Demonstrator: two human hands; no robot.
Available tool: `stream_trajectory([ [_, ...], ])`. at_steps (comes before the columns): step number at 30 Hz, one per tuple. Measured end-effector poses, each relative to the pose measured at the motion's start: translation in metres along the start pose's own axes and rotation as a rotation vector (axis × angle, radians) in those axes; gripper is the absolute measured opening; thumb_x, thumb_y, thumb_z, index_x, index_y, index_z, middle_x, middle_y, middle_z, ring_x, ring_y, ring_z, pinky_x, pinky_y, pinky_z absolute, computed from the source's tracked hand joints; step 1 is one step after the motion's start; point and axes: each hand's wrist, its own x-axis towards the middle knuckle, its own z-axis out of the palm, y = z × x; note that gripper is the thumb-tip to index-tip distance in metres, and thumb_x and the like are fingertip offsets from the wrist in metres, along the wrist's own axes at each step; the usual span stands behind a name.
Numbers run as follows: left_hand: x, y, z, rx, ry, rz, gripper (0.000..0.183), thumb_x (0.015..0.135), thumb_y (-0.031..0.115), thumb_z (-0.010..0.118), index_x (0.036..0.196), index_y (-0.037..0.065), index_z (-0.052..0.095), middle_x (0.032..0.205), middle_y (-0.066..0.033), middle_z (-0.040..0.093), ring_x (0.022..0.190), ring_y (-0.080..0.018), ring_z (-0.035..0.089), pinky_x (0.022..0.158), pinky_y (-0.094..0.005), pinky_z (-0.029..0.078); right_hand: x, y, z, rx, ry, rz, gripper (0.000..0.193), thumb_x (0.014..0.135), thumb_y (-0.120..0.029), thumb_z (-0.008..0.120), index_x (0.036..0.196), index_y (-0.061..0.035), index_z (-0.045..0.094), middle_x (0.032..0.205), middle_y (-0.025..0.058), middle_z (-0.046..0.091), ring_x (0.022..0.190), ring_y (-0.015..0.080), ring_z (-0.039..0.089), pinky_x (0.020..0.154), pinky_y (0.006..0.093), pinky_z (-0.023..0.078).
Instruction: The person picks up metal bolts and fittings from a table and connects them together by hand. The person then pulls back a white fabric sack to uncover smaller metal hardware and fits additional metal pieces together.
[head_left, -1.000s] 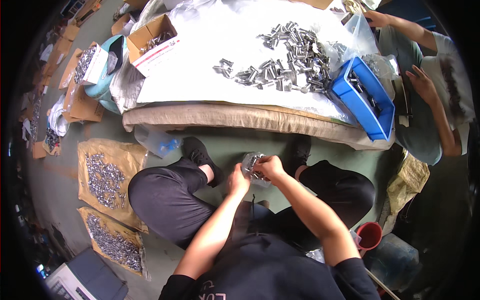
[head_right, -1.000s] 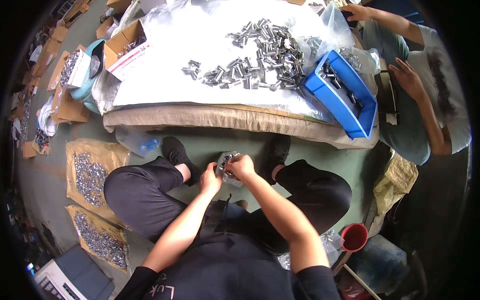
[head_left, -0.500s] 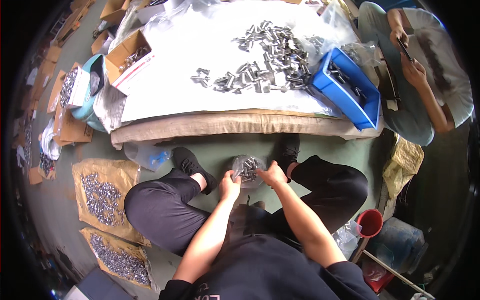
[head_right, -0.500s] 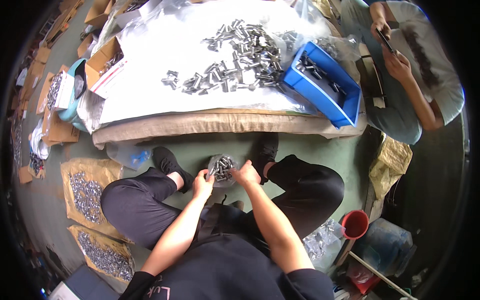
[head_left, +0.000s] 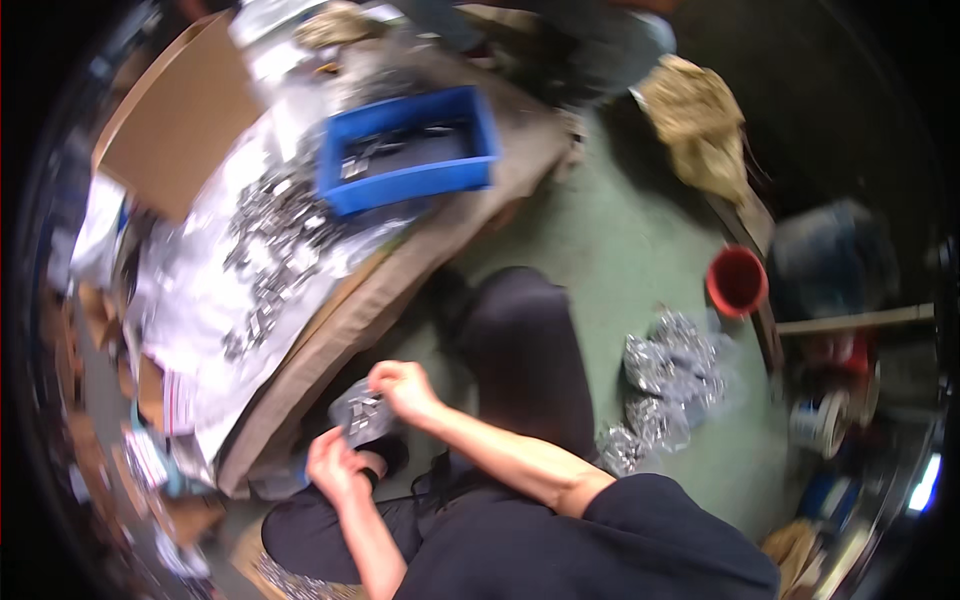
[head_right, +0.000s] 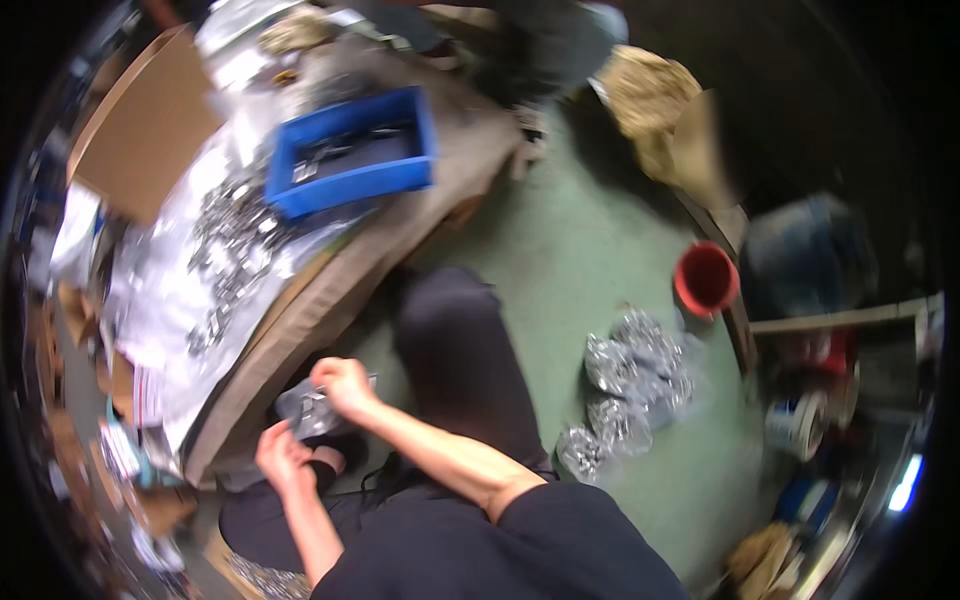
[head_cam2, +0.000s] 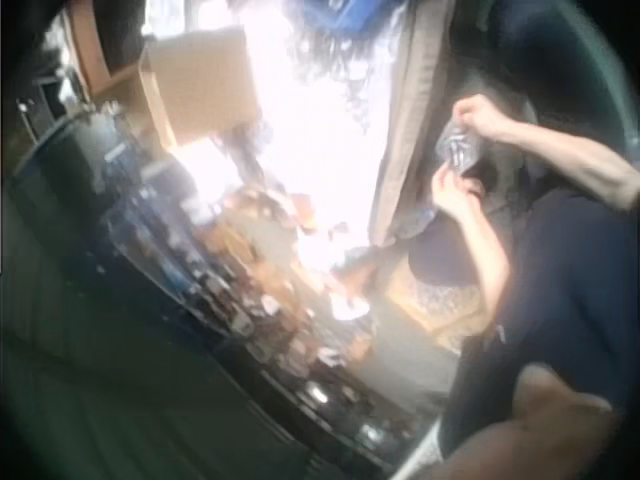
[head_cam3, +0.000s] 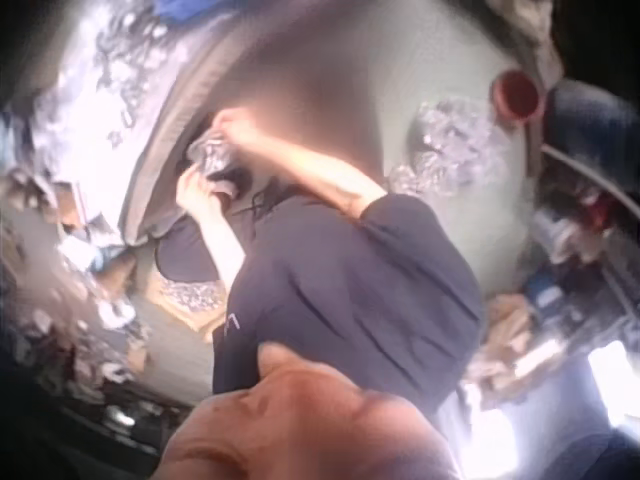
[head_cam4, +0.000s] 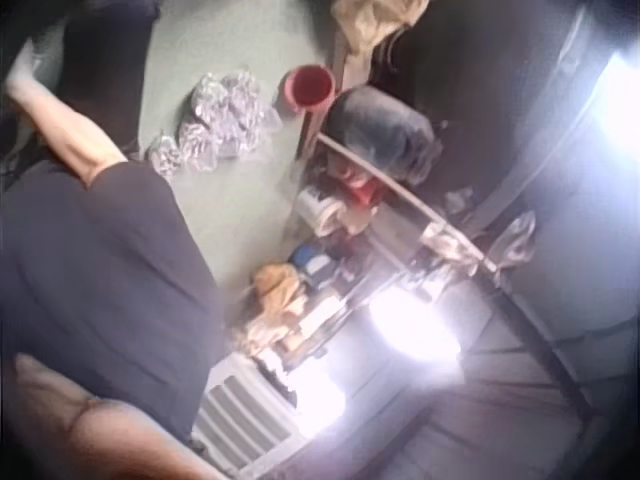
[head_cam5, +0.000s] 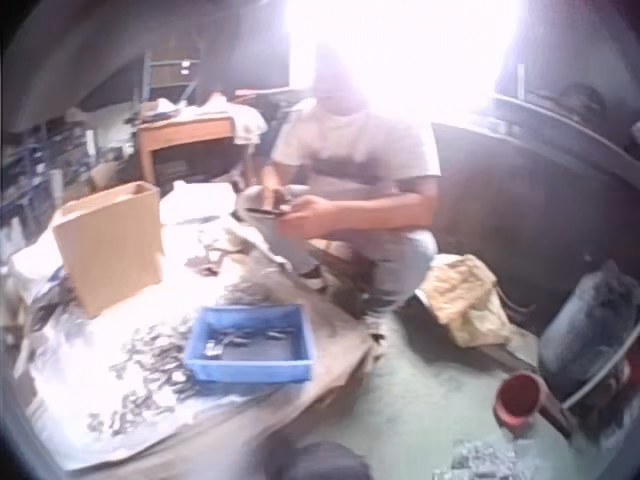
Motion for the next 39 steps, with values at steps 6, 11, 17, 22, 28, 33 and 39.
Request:
stream_trajectory([
  [6,-0.076,0.134,0.052,-0.050,-0.251,0.562,0.013,0.080,-0.003,0.041,0.087,0.001,0.052,0.052,0.0028,0.037,0.038,-0.0029,0.030,0.036,-0.0171,0.032,-0.044,-0.166,-0.035,0.498,-0.236,-0.452,0.012,0.065,0.006,0.039,0.067,0.0008,0.050,0.065,0.0015,0.051,0.063,0.0073,0.047,0.058,0.0228,0.039],
  [11,-0.124,0.188,0.106,-0.083,-0.897,0.705,0.013,0.089,0.005,0.037,0.090,0.002,0.050,0.052,0.0028,0.035,0.040,-0.0012,0.028,0.040,-0.0163,0.031,-0.085,-0.240,-0.088,0.418,-0.053,-0.948,0.014,0.062,0.011,0.039,0.067,0.0009,0.048,0.063,0.0065,0.052,0.055,0.0156,0.051,0.051,0.0259,0.039],
  [17,-0.150,0.146,0.201,0.335,-0.933,0.295,0.010,0.074,-0.003,0.043,0.080,0.001,0.049,0.057,0.0011,0.043,0.039,-0.0027,0.035,0.036,-0.0165,0.033,-0.140,-0.214,-0.163,0.268,0.449,-0.726,0.020,0.068,0.011,0.035,0.070,0.0001,0.051,0.065,0.0019,0.051,0.055,0.0094,0.045,0.049,0.0224,0.037],
  [22,-0.137,0.034,0.260,0.949,-1.316,0.410,0.011,0.074,0.002,0.046,0.079,0.000,0.056,0.054,-0.0049,0.052,0.045,-0.0109,0.050,0.044,-0.0258,0.040,-0.168,-0.120,-0.215,0.477,0.881,-0.271,0.019,0.076,0.005,0.036,0.067,-0.0055,0.050,0.051,-0.0036,0.040,0.037,0.0031,0.031,0.033,0.0189,0.021],
  [28,-0.124,-0.006,0.258,0.971,-1.210,0.549,0.015,0.077,0.002,0.045,0.088,0.001,0.054,0.059,-0.0128,0.056,0.054,-0.0180,0.057,0.054,-0.0292,0.044,-0.183,0.013,-0.245,0.291,1.289,0.054,0.018,0.077,0.003,0.037,0.067,-0.0066,0.049,0.045,-0.0029,0.035,0.031,0.0056,0.028,0.028,0.0213,0.019],
  [33,-0.111,0.012,0.249,0.785,-1.145,0.399,0.013,0.081,0.000,0.044,0.089,-0.002,0.053,0.061,-0.0024,0.056,0.050,-0.0042,0.046,0.047,-0.0184,0.037,-0.215,0.062,-0.263,0.386,1.340,0.175,0.018,0.077,0.003,0.036,0.067,-0.0074,0.046,0.045,-0.0024,0.033,0.031,0.0063,0.027,0.028,0.0218,0.018],
  [39,-0.112,0.026,0.252,0.749,-1.165,0.401,0.013,0.081,0.001,0.045,0.090,-0.002,0.054,0.066,-0.0036,0.055,0.050,-0.0058,0.047,0.047,-0.0177,0.038,-0.227,0.046,-0.281,0.777,1.276,0.010,0.017,0.079,0.002,0.033,0.071,-0.0092,0.044,0.046,-0.0031,0.029,0.032,0.0054,0.022,0.030,0.0216,0.015],
])
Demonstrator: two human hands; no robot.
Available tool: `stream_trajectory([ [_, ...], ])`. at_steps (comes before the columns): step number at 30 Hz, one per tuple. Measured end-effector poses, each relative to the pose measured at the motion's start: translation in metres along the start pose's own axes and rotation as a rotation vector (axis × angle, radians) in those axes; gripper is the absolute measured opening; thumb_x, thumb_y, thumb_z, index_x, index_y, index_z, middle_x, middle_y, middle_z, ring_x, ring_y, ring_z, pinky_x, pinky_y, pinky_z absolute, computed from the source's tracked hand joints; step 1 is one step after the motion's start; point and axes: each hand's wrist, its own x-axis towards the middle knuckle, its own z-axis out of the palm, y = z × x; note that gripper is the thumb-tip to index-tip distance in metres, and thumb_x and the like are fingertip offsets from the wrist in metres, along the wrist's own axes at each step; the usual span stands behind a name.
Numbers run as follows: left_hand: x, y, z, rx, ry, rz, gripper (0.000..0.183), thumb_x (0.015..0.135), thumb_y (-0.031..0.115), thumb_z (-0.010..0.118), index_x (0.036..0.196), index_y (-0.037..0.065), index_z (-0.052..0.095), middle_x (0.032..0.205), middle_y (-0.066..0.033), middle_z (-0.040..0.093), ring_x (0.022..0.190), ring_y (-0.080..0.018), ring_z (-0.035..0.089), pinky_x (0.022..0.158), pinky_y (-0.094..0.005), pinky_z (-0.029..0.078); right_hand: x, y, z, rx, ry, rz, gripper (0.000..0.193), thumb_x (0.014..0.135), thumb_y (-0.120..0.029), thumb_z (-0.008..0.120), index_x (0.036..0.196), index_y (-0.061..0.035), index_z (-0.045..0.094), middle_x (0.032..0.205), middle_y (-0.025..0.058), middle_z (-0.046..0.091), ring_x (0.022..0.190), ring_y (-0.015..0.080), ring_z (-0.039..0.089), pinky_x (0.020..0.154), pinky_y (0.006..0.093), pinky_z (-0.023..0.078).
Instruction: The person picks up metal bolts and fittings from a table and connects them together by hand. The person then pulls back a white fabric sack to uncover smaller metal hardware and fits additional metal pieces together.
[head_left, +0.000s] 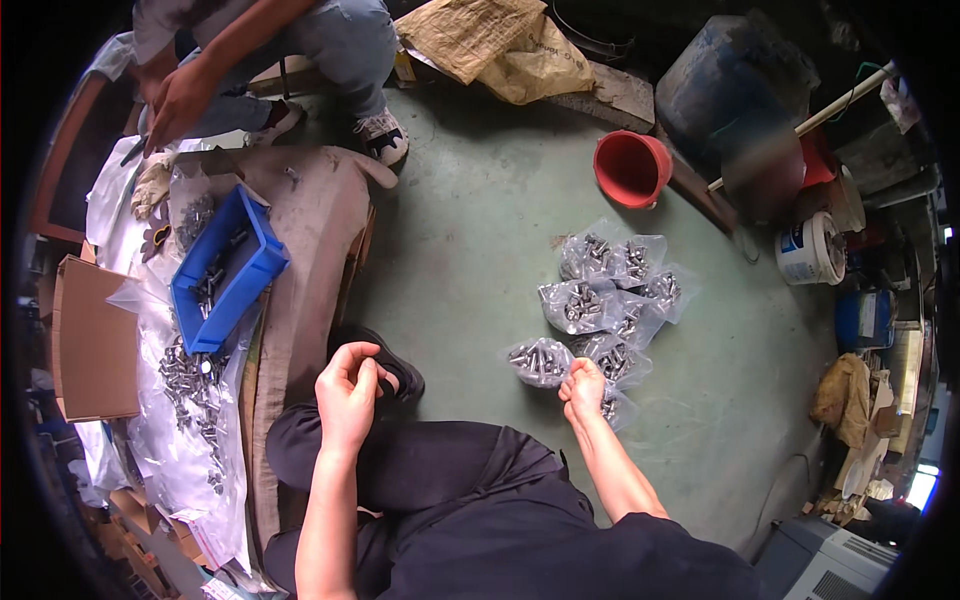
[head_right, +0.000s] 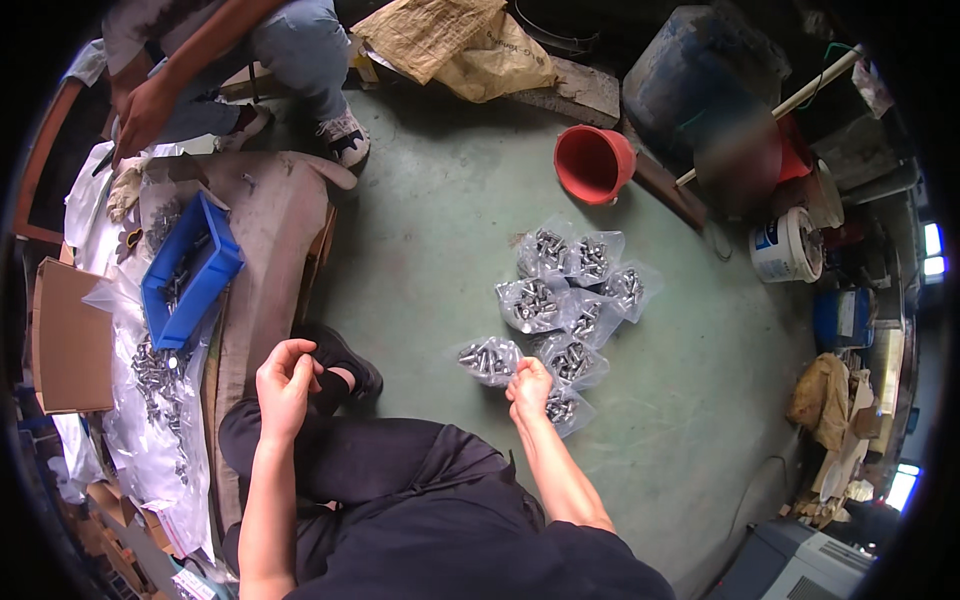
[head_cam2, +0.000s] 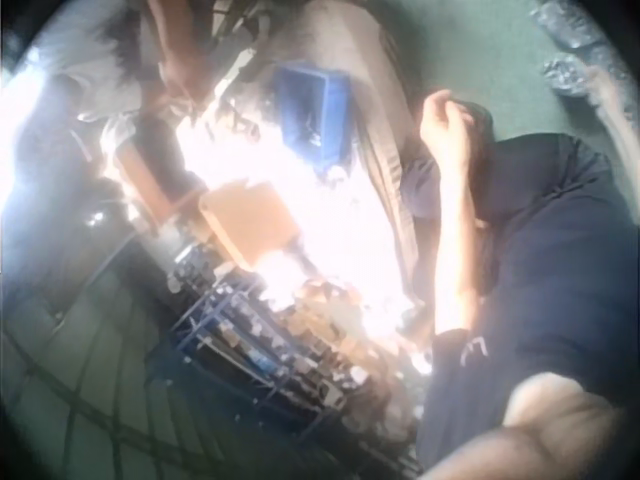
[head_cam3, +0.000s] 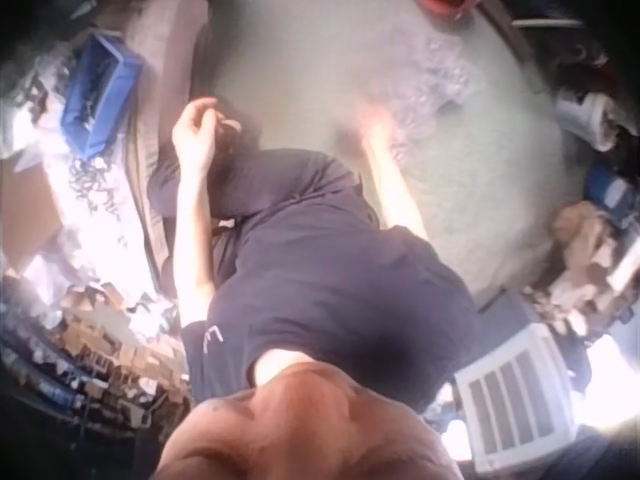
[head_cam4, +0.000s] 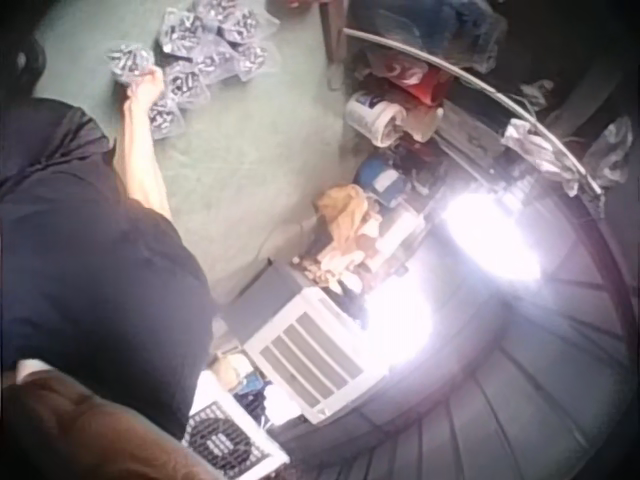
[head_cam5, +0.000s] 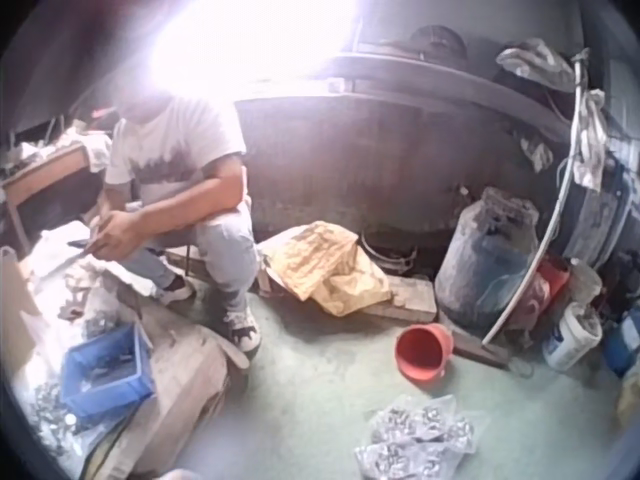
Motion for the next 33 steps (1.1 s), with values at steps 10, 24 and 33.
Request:
stream_trajectory([
  [10,0.019,-0.022,-0.005,-0.080,0.034,-0.131,0.015,0.079,0.002,0.046,0.091,-0.001,0.055,0.068,-0.0051,0.057,0.050,-0.0077,0.050,0.045,-0.0191,0.040,0.073,0.013,-0.049,0.191,0.277,0.205,0.013,0.074,-0.003,0.036,0.083,-0.0114,0.041,0.047,-0.0018,0.023,0.036,0.0100,0.020,0.035,0.0257,0.018],
  [24,-0.049,-0.004,-0.067,-0.584,0.317,0.159,0.020,0.081,0.003,0.049,0.102,0.000,0.051,0.075,-0.0017,0.053,0.061,-0.0055,0.050,0.056,-0.0192,0.045,0.011,-0.031,0.063,-0.315,-0.038,-0.246,0.030,0.082,-0.007,0.044,0.112,-0.0065,0.040,0.051,-0.0015,0.034,0.036,0.0070,0.029,0.031,0.0216,0.023],
  [33,-0.165,-0.101,-0.168,-0.412,0.960,0.018,0.018,0.081,0.001,0.050,0.099,0.000,0.053,0.074,-0.0040,0.057,0.060,-0.0049,0.051,0.053,-0.0180,0.044,-0.167,-0.004,0.305,-0.622,-1.049,-0.531,0.019,0.080,-0.006,0.051,0.099,-0.0033,0.053,0.060,-0.0027,0.045,0.046,0.0038,0.036,0.042,0.0175,0.030],
])
